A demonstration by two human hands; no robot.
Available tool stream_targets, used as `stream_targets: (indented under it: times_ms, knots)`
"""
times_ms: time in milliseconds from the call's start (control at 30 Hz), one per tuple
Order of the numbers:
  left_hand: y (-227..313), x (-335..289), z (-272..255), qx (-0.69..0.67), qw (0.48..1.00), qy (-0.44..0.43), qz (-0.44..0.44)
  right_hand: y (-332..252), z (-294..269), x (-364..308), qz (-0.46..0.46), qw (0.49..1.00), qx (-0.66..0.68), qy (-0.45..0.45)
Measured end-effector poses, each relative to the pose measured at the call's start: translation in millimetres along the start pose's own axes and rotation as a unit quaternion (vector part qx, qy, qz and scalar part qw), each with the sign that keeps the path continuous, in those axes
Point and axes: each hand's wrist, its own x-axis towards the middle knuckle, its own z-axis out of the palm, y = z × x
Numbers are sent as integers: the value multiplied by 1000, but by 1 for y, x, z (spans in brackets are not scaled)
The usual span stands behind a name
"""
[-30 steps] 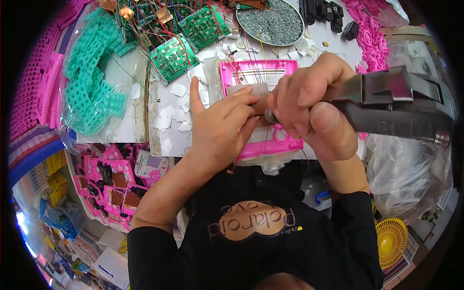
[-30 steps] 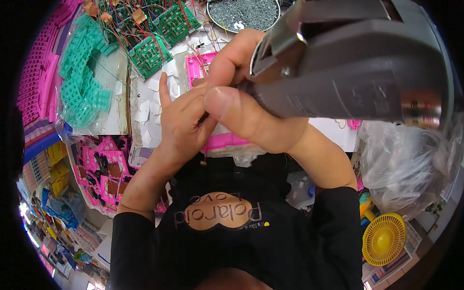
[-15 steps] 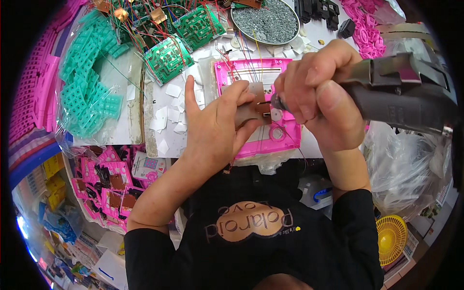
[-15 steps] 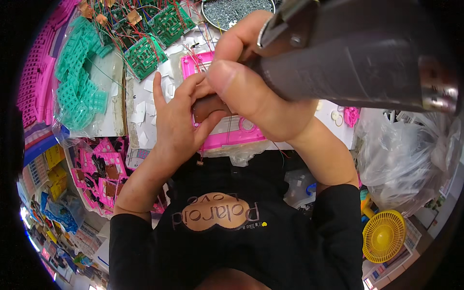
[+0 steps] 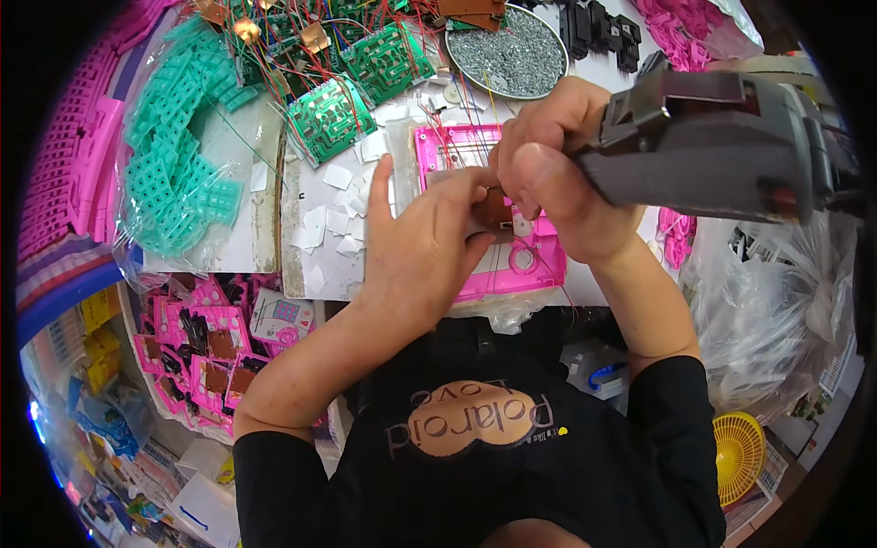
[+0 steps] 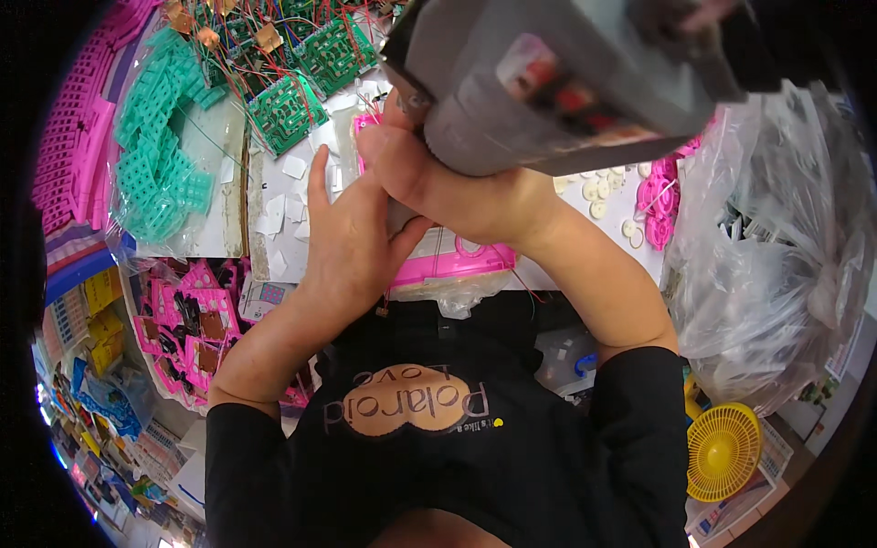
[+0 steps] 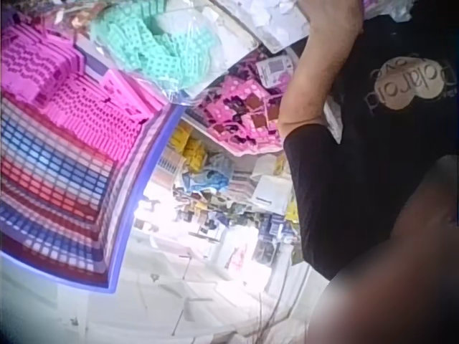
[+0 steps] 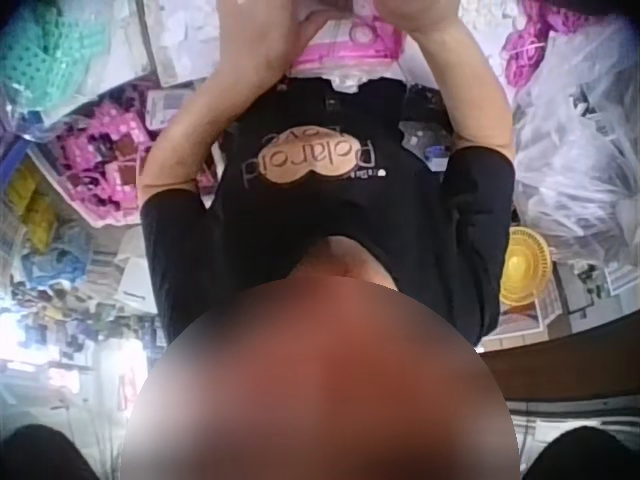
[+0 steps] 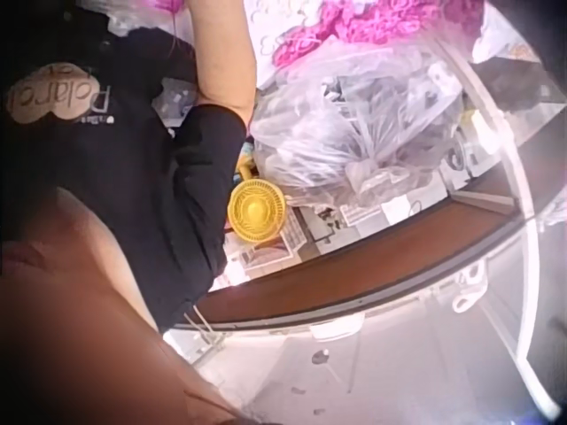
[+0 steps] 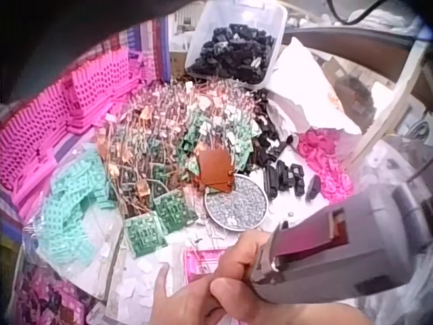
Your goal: The recorder is assembling electronic components by placing circuit boards into plastic housings and securing them with a pneumatic screwdriver.
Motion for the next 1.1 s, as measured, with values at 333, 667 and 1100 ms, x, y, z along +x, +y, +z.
stream_targets:
  times_ms: [333, 667, 1100]
  knots:
    - [-51, 150, -14, 32, 983, 11, 182, -50, -79, 2, -131, 990, 44, 24]
    - [-64, 220, 47, 207, 952, -85, 207, -51, -86, -29, -112, 993, 24, 32]
    - [-16, 107, -37, -45, 985, 6, 169, -55, -56, -31, -95, 993, 56, 40]
